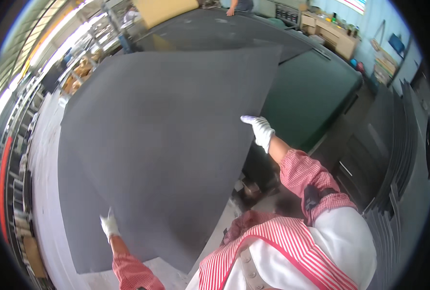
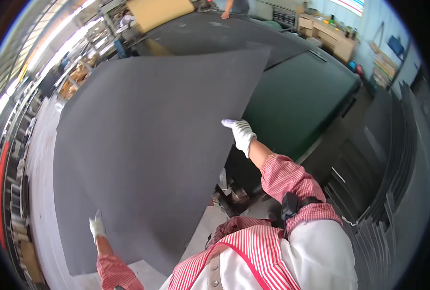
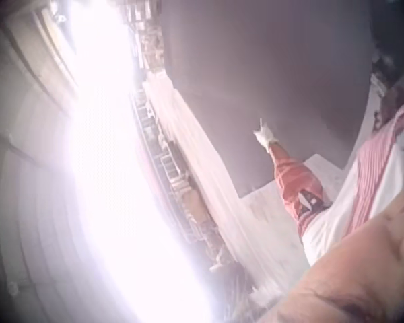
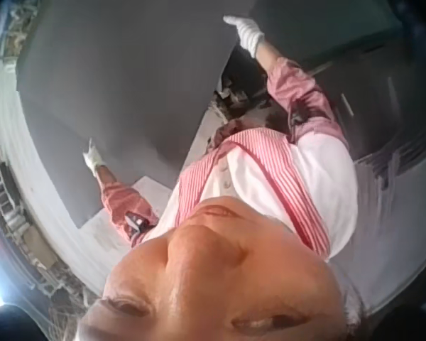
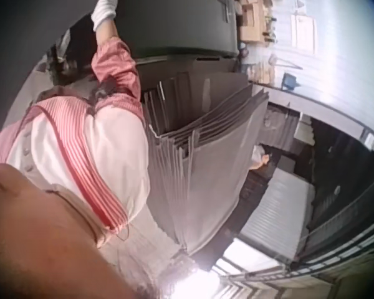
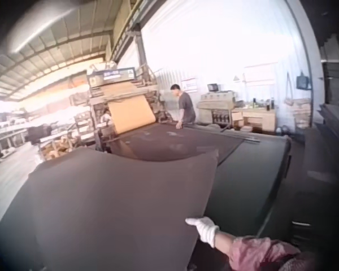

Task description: Move large flexible industrial foam or fabric sheets from one stack/machine onto a conveyor belt or processing machine.

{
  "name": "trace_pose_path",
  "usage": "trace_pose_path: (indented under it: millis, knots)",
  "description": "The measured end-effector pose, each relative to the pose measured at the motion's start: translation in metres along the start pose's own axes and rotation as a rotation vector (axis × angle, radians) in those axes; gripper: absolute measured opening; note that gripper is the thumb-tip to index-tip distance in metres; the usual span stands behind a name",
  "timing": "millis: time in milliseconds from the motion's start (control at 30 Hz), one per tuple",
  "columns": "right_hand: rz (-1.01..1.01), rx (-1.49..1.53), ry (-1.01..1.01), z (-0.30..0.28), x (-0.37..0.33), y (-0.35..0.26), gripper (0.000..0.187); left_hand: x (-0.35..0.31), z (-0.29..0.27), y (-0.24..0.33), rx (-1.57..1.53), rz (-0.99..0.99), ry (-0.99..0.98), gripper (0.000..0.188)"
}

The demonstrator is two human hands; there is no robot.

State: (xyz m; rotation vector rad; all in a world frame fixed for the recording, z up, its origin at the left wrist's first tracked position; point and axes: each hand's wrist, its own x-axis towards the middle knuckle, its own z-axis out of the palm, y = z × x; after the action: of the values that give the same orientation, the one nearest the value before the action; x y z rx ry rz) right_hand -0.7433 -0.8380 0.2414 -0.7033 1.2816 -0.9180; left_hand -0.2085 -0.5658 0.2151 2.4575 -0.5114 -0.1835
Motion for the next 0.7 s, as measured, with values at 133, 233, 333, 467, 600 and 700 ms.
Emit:
trace_pose_path:
  millis: [133, 233, 333, 467, 600, 700]
  knots:
    - [-0.237, -0.088, 0.026, -0.022, 0.032, -0.041, 0.044, -0.052, 0.013, 0.028, -0.567, -0.412, -0.372, 0.068]
    - [-0.375, -0.506, 0.045, -0.066, 0.038, -0.116, 0.054, -0.082, 0.028, 0.064, -0.770, -0.331, -0.445, 0.061]
    - [-0.301, -0.290, 0.129, -0.115, 0.051, -0.167, 0.064, -0.076, 0.053, 0.096, -0.906, -0.124, -0.454, 0.049]
    - [-0.365, -0.571, 0.279, -0.179, -0.007, -0.217, 0.062, -0.112, 0.087, 0.177, -0.916, -0.008, -0.555, 0.033]
    - [-0.404, -0.295, 0.198, -0.308, -0.013, -0.267, 0.062, -0.213, 0.155, 0.250, -0.947, -0.166, -0.843, 0.028]
    - [-0.195, -0.185, 0.025, -0.314, -0.087, -0.248, 0.044, -0.262, 0.238, 0.263, -1.026, -0.295, -1.030, 0.031]
